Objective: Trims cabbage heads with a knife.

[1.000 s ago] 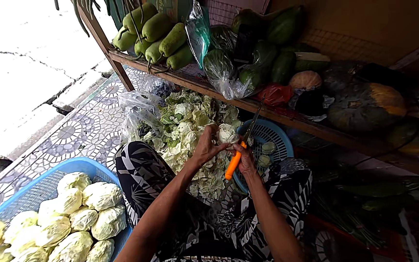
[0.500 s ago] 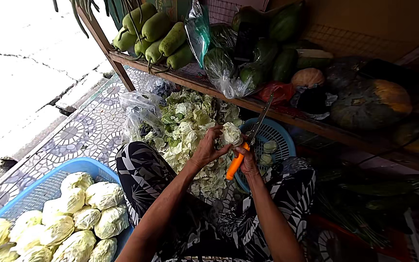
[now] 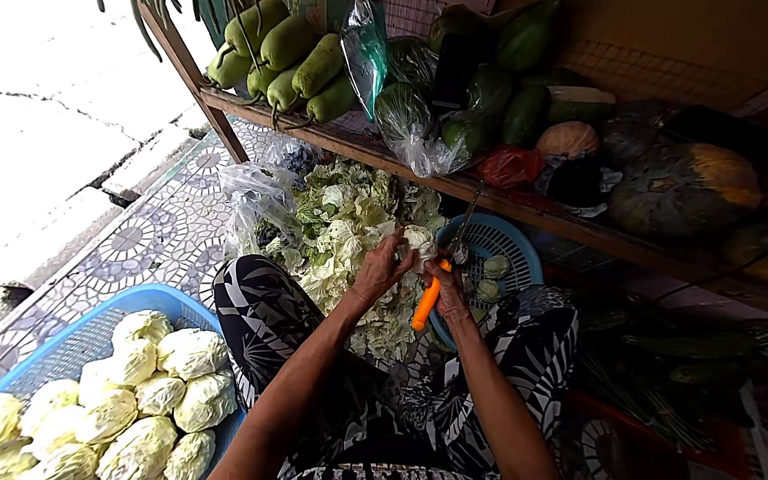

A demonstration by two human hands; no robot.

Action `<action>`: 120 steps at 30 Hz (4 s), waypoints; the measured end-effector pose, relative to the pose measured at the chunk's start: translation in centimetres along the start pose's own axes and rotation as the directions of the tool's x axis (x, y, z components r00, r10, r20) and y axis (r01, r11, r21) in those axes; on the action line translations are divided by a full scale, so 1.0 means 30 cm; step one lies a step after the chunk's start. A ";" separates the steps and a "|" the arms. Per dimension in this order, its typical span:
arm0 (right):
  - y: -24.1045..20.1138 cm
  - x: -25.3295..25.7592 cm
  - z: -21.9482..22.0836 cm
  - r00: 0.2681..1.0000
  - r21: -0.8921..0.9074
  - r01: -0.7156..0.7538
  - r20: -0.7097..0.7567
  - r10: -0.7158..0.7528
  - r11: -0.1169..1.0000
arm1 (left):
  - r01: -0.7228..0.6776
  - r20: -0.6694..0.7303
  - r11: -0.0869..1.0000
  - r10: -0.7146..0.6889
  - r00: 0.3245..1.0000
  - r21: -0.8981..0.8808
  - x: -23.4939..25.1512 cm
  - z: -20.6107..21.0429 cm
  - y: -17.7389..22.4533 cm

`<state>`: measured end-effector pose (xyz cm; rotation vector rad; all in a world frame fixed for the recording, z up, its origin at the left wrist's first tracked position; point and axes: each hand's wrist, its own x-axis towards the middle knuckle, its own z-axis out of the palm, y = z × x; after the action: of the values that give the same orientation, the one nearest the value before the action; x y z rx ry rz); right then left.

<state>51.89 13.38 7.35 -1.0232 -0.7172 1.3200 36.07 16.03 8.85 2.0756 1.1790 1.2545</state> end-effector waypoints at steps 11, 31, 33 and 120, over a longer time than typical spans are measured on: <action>-0.014 0.008 0.013 0.982 0.079 -0.144 -0.113 0.153 0.986 | 0.201 0.178 0.975 -0.183 0.967 -0.090 0.019 -0.002 -0.025; -0.028 0.012 -0.057 0.986 0.315 -0.098 0.160 0.049 0.944 | -0.314 -0.118 0.948 0.317 0.941 0.043 -0.005 0.024 -0.010; -0.039 0.007 -0.034 0.993 0.225 -0.090 0.098 0.070 0.970 | -0.320 -0.115 0.944 0.327 0.938 0.080 -0.001 0.017 -0.008; -0.001 0.050 -0.068 0.987 -0.239 -0.088 -0.152 0.052 0.967 | -0.230 0.262 0.973 0.224 0.939 -0.009 0.046 -0.039 -0.052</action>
<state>53.94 14.46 6.36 -1.3404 -0.7520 1.2230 34.68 17.97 8.97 2.3608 0.8589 1.0236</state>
